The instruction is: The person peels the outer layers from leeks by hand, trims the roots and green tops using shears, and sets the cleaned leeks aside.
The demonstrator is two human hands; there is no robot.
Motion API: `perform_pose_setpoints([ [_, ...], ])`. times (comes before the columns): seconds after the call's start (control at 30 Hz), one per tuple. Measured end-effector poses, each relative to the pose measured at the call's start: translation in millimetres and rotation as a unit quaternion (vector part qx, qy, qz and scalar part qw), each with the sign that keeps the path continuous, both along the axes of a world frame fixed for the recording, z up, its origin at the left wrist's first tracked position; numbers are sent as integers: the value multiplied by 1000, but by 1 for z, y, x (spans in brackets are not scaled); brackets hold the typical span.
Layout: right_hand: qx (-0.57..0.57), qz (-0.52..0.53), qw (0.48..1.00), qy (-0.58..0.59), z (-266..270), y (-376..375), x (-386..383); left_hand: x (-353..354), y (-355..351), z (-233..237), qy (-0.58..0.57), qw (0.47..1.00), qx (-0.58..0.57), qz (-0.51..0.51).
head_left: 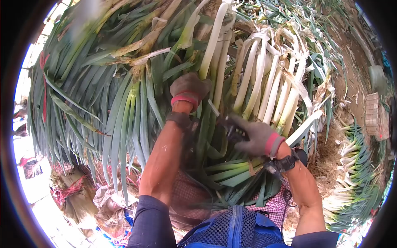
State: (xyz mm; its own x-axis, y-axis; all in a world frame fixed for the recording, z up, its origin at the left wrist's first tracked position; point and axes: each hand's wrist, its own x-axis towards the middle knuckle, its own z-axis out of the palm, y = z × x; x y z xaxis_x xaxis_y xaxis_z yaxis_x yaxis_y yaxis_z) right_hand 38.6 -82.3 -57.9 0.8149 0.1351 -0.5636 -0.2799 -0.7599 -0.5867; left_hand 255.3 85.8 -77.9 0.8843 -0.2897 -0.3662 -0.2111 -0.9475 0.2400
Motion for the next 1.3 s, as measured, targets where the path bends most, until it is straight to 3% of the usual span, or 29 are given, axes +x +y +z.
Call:
perform_pose_setpoints([
  [0.17, -27, -72, 993, -91, 10, -16, -23, -9, -9, -5, -45, 998, -44, -10],
  [0.23, -41, -67, 995, -62, 27, -30, -34, -10, -15, -18, -10, 986, -169, -2],
  [0.3, -71, -146, 985, -52, 47, -49, -51, -14, -23, -23, -6, 985, -172, -7],
  [0.37, -42, -230, 957, -174, 39, -77, -88, -17, -33, -31, -2, 984, -177, -14],
  [0.43, -180, -283, 927, -166, 56, -101, -125, -19, -43, -42, 9, 995, -101, -19],
  [0.5, -152, -403, 881, -196, 54, -122, -168, -22, -47, -47, 10, 994, -109, -6],
  [0.6, -185, -465, 851, -160, 30, -151, -251, -19, -51, -63, -7, 995, -89, -32],
  [0.63, -187, -465, 850, -160, 26, -151, -268, -15, -53, -65, -9, 997, -74, -32],
  [0.7, -260, -483, 836, -13, 17, -149, -300, -10, -52, -65, -12, 998, -59, -32],
  [0.73, -259, -484, 836, -13, -7, -164, -325, -8, -50, -65, -1, 998, -62, -30],
  [0.8, -517, -262, 812, -66, -60, -200, -377, -4, -43, -62, 11, 997, -63, -33],
  [0.87, -375, -370, 840, -133, -14, -175, -284, 0, -22, -55, 68, 978, -198, -20],
  [0.9, -301, -418, 840, -168, 12, -160, -234, 0, -15, -47, 68, 978, -196, -20],
  [0.97, -217, -421, 856, -205, 29, -138, -155, -3, -2, -24, 126, 941, -311, 43],
  [1.07, -73, -358, 894, -260, 9, -116, -45, -12, 20, 18, 128, 928, -343, 73],
  [1.1, -65, -337, 904, -253, -3, -109, -13, -20, 27, 30, 135, 916, -369, 77],
  [1.23, -203, -263, 936, -114, -79, -104, 91, -44, 46, 42, 146, 885, -426, 121],
  [1.3, -204, -274, 938, -64, -63, -81, 112, -46, 51, 29, 158, 866, -456, 134],
])
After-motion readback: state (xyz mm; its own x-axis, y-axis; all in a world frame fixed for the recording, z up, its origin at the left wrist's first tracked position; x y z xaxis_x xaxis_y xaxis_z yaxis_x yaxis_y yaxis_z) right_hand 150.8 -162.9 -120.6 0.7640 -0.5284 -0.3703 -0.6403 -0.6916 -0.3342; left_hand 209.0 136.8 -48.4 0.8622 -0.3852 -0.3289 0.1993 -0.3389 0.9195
